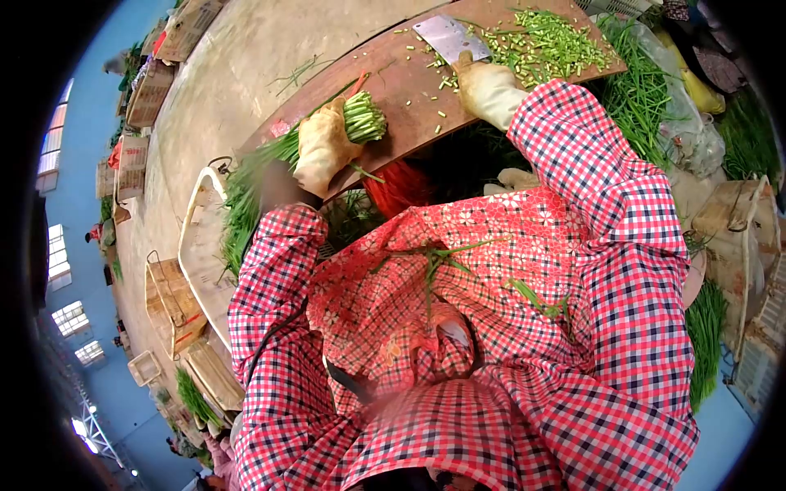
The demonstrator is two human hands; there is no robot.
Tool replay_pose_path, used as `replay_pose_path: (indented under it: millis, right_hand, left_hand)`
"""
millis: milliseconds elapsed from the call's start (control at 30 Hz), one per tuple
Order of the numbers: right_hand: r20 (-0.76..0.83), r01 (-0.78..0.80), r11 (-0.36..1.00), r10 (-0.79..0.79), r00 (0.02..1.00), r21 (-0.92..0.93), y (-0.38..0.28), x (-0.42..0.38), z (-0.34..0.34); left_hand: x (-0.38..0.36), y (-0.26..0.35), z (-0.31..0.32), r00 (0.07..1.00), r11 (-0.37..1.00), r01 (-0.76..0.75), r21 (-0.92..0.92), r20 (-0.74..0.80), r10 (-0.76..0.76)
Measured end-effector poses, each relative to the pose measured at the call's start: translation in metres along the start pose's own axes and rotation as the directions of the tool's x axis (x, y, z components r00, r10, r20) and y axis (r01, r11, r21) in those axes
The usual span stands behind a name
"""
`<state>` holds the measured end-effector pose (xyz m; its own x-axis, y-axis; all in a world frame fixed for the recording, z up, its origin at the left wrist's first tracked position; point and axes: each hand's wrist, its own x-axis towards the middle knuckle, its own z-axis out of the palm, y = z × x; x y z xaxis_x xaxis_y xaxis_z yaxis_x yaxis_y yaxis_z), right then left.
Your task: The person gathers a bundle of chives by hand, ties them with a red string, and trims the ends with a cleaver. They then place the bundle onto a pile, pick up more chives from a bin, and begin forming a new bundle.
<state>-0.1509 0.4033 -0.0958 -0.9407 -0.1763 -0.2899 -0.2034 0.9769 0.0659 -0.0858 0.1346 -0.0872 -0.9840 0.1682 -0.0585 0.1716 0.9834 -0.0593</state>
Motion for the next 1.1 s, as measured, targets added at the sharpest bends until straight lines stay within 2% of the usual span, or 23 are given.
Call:
replay_pose_path:
  millis: [33, 67, 100, 133, 167, 200, 233, 267, 333, 367, 400, 433, 500, 567, 600, 667, 700, 733, 800, 900, 967, 1067, 1100]
  right_hand:
    - [0.003, 0.000, 0.999, 0.000, 1.000, 0.034, -0.001, 0.002, -0.003]
    - [-0.301, 0.206, 0.970, -0.161, 0.940, 0.126, 0.020, 0.021, 0.031]
    - [-0.569, 0.420, 0.903, -0.302, 0.765, 0.086, 0.041, 0.041, 0.066]
    - [-0.370, 0.322, 0.777, -0.124, 0.920, 0.540, 0.031, 0.003, 0.023]
    - [-0.137, 0.086, 0.504, 0.065, 0.988, 0.859, 0.020, -0.037, -0.022]
    - [-0.270, 0.239, 0.397, 0.024, 0.962, 0.886, 0.033, -0.030, -0.003]
    - [-0.235, 0.225, 0.266, 0.005, 0.972, 0.937, 0.032, -0.036, -0.009]
    - [-0.203, 0.203, 0.129, -0.017, 0.979, 0.971, 0.030, -0.044, -0.015]
    - [-0.121, 0.122, 0.127, -0.016, 0.993, 0.984, 0.022, -0.054, -0.013]
    - [-0.013, 0.007, 0.276, 0.020, 1.000, 0.961, 0.010, -0.074, -0.029]
    - [-0.188, 0.168, 0.306, 0.035, 0.982, 0.937, -0.005, -0.096, -0.038]
    - [-0.408, 0.407, 0.392, -0.085, 0.909, 0.825, -0.008, -0.104, -0.023]
    - [-0.581, 0.525, 0.589, -0.112, 0.806, 0.615, -0.028, -0.120, 0.006]
    - [-0.722, 0.468, 0.804, -0.070, 0.688, 0.368, -0.059, -0.134, 0.014]
    - [-0.564, 0.392, 0.691, 0.027, 0.825, 0.607, -0.074, -0.147, 0.004]
    - [-0.547, 0.399, 0.604, 0.074, 0.834, 0.690, -0.093, -0.157, 0.013]
    - [-0.553, 0.407, 0.606, 0.067, 0.830, 0.683, -0.098, -0.158, 0.023]
    - [-0.626, 0.470, 0.593, 0.076, 0.776, 0.654, -0.106, -0.161, 0.023]
    - [-0.555, 0.376, 0.675, 0.059, 0.830, 0.635, -0.112, -0.165, 0.027]
    - [-0.297, 0.224, 0.822, -0.071, 0.952, 0.524, -0.117, -0.165, 0.033]
    - [-0.544, 0.264, 0.964, -0.207, 0.813, 0.029, -0.116, -0.165, 0.041]
    - [-0.530, 0.140, 0.885, -0.385, 0.755, -0.444, -0.120, -0.159, 0.057]
    - [-0.474, 0.164, 0.836, -0.446, 0.759, -0.524, -0.119, -0.155, 0.063]
  left_hand:
    - [-0.001, -0.006, 0.001, 0.999, 0.998, -0.002, -0.058, -0.039, 0.000]
    - [-0.005, -0.010, -0.017, 0.998, 0.981, 0.051, -0.185, 0.047, -0.043]
    - [-0.003, -0.023, -0.013, 0.997, 0.945, 0.072, -0.320, 0.007, -0.074]
    - [0.003, -0.040, -0.002, 0.994, 0.889, 0.086, -0.449, -0.021, -0.107]
    - [0.008, -0.056, 0.009, 0.988, 0.816, 0.096, -0.570, -0.043, -0.147]
    - [0.006, -0.055, 0.000, 0.984, 0.802, 0.111, -0.587, -0.048, -0.172]
    - [0.004, -0.055, -0.009, 0.979, 0.787, 0.125, -0.604, -0.053, -0.196]
    - [0.001, -0.044, -0.033, 0.978, 0.840, 0.148, -0.522, -0.047, -0.202]
    - [0.002, -0.040, -0.015, 0.992, 0.871, 0.122, -0.476, 0.048, -0.113]
    - [0.003, -0.035, -0.007, 0.993, 0.883, 0.107, -0.458, 0.097, -0.070]
    - [0.003, -0.019, -0.010, 0.984, 0.976, 0.098, -0.196, 0.166, -0.066]
    - [0.002, -0.010, -0.014, 0.980, 0.979, 0.112, -0.169, 0.182, -0.081]
    - [-0.003, -0.005, -0.010, 0.983, 0.984, 0.115, -0.139, 0.155, -0.093]
    - [-0.005, -0.006, -0.005, 0.995, 0.986, 0.094, -0.135, 0.048, -0.089]
    - [-0.004, -0.005, -0.005, 0.995, 0.986, 0.090, -0.143, 0.043, -0.085]
    - [-0.006, -0.003, -0.003, 0.996, 0.983, 0.083, -0.163, 0.036, -0.078]
    - [-0.005, -0.005, 0.004, 0.999, 0.985, 0.046, -0.166, -0.015, -0.049]
    - [-0.004, -0.006, 0.005, 0.999, 0.986, 0.044, -0.160, -0.012, -0.047]
    - [-0.003, -0.005, 0.006, 0.999, 0.989, 0.039, -0.145, -0.001, -0.040]
    - [-0.003, -0.003, 0.006, 0.999, 0.989, 0.042, -0.142, -0.013, -0.044]
    - [-0.002, -0.001, 0.005, 0.998, 0.990, 0.036, -0.133, -0.040, -0.042]
    - [-0.001, -0.002, 0.010, 0.995, 0.992, -0.004, -0.126, -0.096, -0.008]
    - [0.000, -0.004, 0.009, 0.995, 0.991, -0.021, -0.134, -0.097, 0.008]
